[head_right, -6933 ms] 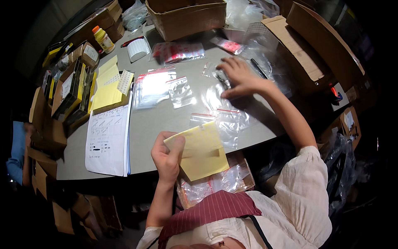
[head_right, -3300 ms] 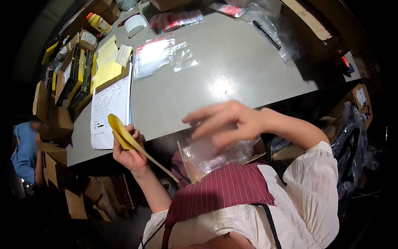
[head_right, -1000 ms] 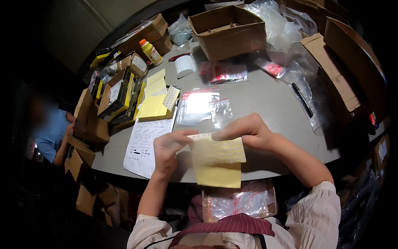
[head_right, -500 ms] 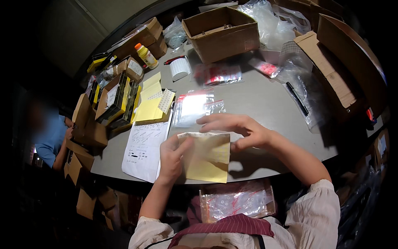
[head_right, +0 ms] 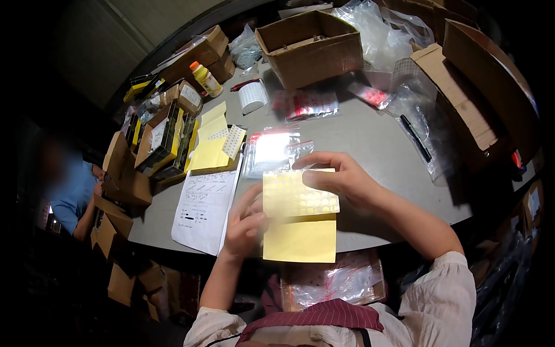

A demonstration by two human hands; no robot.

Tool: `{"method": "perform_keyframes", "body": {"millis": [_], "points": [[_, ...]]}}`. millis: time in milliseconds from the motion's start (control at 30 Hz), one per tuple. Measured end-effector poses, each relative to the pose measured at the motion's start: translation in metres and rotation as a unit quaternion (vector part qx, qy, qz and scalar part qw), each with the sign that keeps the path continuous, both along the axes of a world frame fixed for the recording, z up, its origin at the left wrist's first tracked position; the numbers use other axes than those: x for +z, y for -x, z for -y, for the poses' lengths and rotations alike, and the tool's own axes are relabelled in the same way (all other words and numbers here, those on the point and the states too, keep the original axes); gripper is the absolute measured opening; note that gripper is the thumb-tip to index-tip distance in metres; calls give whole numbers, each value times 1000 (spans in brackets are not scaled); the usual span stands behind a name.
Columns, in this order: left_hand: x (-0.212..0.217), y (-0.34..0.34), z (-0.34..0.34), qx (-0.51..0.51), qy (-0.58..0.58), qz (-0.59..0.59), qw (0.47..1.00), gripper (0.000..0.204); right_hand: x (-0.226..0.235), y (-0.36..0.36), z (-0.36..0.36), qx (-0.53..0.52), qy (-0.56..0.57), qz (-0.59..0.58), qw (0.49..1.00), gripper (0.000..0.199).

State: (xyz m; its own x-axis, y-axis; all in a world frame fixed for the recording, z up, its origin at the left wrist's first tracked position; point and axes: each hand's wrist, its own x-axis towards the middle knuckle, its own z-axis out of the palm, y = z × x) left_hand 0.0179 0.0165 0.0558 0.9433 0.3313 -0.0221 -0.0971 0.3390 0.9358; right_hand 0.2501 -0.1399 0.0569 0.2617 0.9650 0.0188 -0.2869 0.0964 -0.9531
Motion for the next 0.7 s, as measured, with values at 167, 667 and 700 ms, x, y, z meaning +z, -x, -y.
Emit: {"method": "perform_keyframes", "body": {"millis": [167, 667, 700], "points": [[6, 4, -2, -69, -6, 37, 997, 85, 3, 4, 4, 68, 26, -18, 997, 37], [-8, -4, 1, 96, -89, 64, 989, 47, -14, 0, 5, 89, -61, 107, 988, 42], [-7, -4, 2, 94, -84, 58, 990, 43, -14, 0, 5, 88, -62, 129, 986, 41]]}}
